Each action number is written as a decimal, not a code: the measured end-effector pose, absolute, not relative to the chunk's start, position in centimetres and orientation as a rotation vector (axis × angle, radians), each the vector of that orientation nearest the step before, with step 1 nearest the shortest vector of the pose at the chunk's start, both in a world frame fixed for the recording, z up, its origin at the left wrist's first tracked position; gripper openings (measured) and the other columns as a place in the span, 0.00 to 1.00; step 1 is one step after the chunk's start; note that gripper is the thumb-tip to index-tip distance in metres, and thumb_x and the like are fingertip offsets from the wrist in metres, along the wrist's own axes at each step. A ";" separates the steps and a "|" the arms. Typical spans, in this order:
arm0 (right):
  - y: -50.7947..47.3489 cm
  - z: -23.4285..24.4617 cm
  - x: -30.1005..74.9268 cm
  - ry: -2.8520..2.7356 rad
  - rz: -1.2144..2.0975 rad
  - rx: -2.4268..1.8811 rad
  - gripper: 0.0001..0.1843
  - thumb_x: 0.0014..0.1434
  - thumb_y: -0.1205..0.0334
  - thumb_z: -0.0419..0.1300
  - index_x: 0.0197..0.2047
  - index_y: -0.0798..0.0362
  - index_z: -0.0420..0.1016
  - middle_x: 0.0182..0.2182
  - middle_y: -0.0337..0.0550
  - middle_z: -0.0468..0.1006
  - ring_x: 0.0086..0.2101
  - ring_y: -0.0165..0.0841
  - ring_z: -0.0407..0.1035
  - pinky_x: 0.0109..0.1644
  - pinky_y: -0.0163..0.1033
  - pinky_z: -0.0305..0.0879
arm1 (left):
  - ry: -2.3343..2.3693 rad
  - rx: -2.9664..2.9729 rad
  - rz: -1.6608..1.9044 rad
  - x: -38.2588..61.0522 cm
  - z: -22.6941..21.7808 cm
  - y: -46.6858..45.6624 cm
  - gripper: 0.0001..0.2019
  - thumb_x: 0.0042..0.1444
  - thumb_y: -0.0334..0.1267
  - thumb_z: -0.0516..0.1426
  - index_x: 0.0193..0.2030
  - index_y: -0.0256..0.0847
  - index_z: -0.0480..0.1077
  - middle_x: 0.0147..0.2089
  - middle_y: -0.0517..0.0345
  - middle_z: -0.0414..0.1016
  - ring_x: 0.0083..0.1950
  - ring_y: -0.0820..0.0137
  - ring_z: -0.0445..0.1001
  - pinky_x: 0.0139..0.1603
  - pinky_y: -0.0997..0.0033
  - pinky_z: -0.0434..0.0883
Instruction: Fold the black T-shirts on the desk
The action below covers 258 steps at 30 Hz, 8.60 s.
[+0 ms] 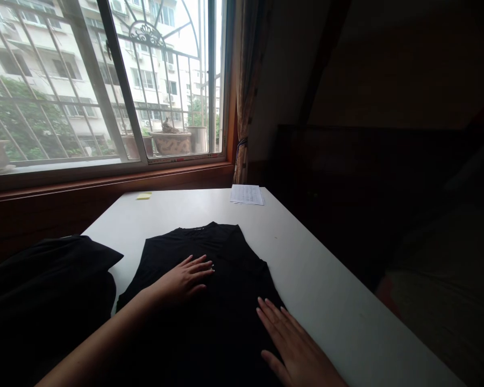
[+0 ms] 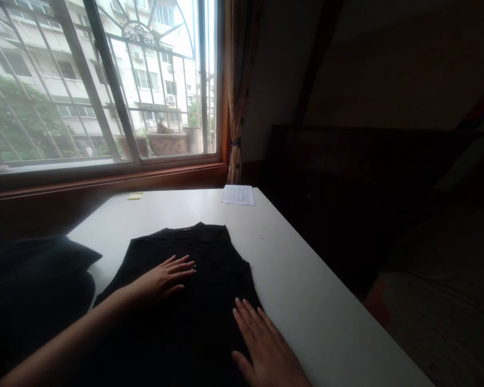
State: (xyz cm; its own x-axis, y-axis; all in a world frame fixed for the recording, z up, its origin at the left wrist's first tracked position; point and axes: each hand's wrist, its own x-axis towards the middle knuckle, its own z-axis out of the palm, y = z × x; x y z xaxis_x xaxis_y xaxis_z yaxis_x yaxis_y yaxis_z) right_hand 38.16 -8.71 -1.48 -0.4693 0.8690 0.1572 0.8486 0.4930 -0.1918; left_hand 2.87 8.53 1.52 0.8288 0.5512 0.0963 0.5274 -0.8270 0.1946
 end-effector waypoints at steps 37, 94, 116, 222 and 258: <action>-8.8 -0.4 41.5 -2.192 0.076 -1.405 0.22 0.65 0.71 0.52 0.58 0.47 0.74 0.52 0.48 0.76 0.52 0.42 0.71 0.56 0.49 0.73 | 0.436 3.238 0.486 21.1 1.6 11.2 0.13 0.69 0.40 0.55 0.56 0.45 0.74 0.56 0.53 0.76 0.62 0.61 0.68 0.63 0.59 0.64; 1.0 -0.6 42.1 -1.814 0.324 -1.744 0.06 0.55 0.67 0.58 0.28 0.50 0.73 0.27 0.39 0.76 0.32 0.36 0.70 0.39 0.39 0.62 | 0.656 2.800 0.653 25.2 -1.5 15.2 0.04 0.64 0.38 0.62 0.43 0.42 0.76 0.47 0.53 0.72 0.47 0.62 0.68 0.54 0.65 0.70; 2.0 -2.3 43.7 -1.714 0.390 -1.800 0.04 0.55 0.65 0.62 0.30 0.50 0.79 0.31 0.41 0.80 0.39 0.40 0.71 0.47 0.41 0.63 | 0.607 2.825 0.679 24.7 -0.4 15.4 0.03 0.63 0.38 0.63 0.42 0.45 0.79 0.47 0.56 0.75 0.49 0.64 0.69 0.56 0.66 0.68; -11.9 -2.8 41.0 -2.173 -0.002 -1.849 0.24 0.69 0.59 0.50 0.66 0.50 0.66 0.55 0.52 0.78 0.50 0.44 0.76 0.47 0.43 0.77 | 1.594 2.650 0.076 -4.6 -1.1 8.9 0.31 0.71 0.57 0.44 0.76 0.49 0.47 0.78 0.59 0.42 0.78 0.58 0.42 0.75 0.42 0.44; 7.9 2.7 46.6 -2.116 -0.260 -2.138 0.18 0.68 0.54 0.60 0.58 0.51 0.71 0.56 0.48 0.73 0.49 0.39 0.72 0.52 0.51 0.73 | 1.754 2.530 0.105 -0.9 1.5 0.6 0.30 0.68 0.62 0.45 0.70 0.50 0.63 0.69 0.51 0.66 0.71 0.50 0.61 0.69 0.39 0.60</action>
State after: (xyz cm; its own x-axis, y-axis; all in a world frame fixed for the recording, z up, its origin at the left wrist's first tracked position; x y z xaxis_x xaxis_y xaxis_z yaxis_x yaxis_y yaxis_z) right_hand 46.61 7.93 2.69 0.0063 0.9783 0.2072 0.9993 -0.0136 0.0338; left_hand -0.90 0.59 1.50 0.3495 0.9367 0.0211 0.9325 -0.3499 0.0894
